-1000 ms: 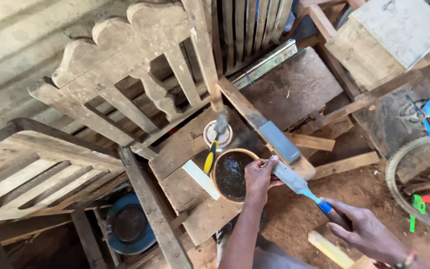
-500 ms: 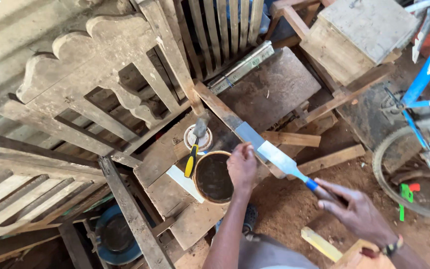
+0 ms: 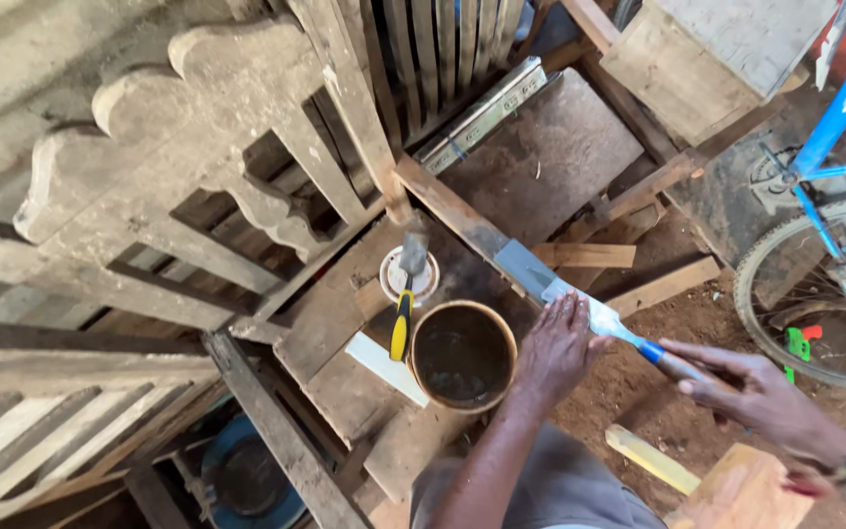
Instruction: The person uses a metal scraper to remove old finish or debris from the armrest of a wooden chair. The person repeatedly scrapes the same section of the armrest, occasionally pausing to wipe the tool on a container.
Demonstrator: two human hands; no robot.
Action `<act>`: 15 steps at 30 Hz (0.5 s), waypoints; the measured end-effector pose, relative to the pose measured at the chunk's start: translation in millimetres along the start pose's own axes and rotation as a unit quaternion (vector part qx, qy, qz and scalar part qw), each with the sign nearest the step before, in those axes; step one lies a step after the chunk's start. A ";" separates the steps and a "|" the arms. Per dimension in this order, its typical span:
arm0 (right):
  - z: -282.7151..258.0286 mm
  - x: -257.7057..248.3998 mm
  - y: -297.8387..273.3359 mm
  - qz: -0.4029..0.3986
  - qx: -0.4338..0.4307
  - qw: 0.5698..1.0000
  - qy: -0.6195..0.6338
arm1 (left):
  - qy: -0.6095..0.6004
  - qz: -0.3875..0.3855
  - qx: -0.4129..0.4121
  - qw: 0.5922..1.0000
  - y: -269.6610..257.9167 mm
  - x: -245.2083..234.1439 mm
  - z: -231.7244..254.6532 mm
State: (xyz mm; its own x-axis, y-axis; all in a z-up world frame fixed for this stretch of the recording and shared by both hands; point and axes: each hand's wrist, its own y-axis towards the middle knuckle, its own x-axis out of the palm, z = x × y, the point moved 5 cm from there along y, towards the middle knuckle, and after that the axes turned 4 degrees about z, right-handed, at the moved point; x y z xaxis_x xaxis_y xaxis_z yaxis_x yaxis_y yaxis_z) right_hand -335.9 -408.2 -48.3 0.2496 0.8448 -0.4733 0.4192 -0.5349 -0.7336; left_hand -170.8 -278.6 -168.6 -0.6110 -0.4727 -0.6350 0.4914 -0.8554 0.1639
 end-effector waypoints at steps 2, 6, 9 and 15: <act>-7.7 1.3 1.1 -0.036 0.007 0.994 0.105 | 0.000 0.001 0.000 1.000 5.1 -2.0 -3.8; -8.1 3.8 -5.5 -0.017 0.077 0.986 0.146 | 0.003 0.005 -0.003 1.000 -1.3 1.9 -3.3; -7.6 5.6 1.4 0.023 0.083 0.989 0.121 | -0.008 0.025 0.007 1.000 3.7 7.1 -10.0; 20.3 -3.2 20.8 0.007 0.037 0.995 0.097 | -0.024 0.037 -0.008 0.999 7.0 9.8 -22.0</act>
State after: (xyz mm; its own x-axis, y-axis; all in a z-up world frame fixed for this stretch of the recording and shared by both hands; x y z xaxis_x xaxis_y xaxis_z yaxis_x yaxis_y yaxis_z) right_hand -345.6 -422.3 -72.0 0.4212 0.8208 -0.3859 0.3503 -0.5397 -0.7655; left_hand -159.7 -284.6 -190.4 -0.6021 -0.5439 -0.5845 0.5450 -0.8150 0.1970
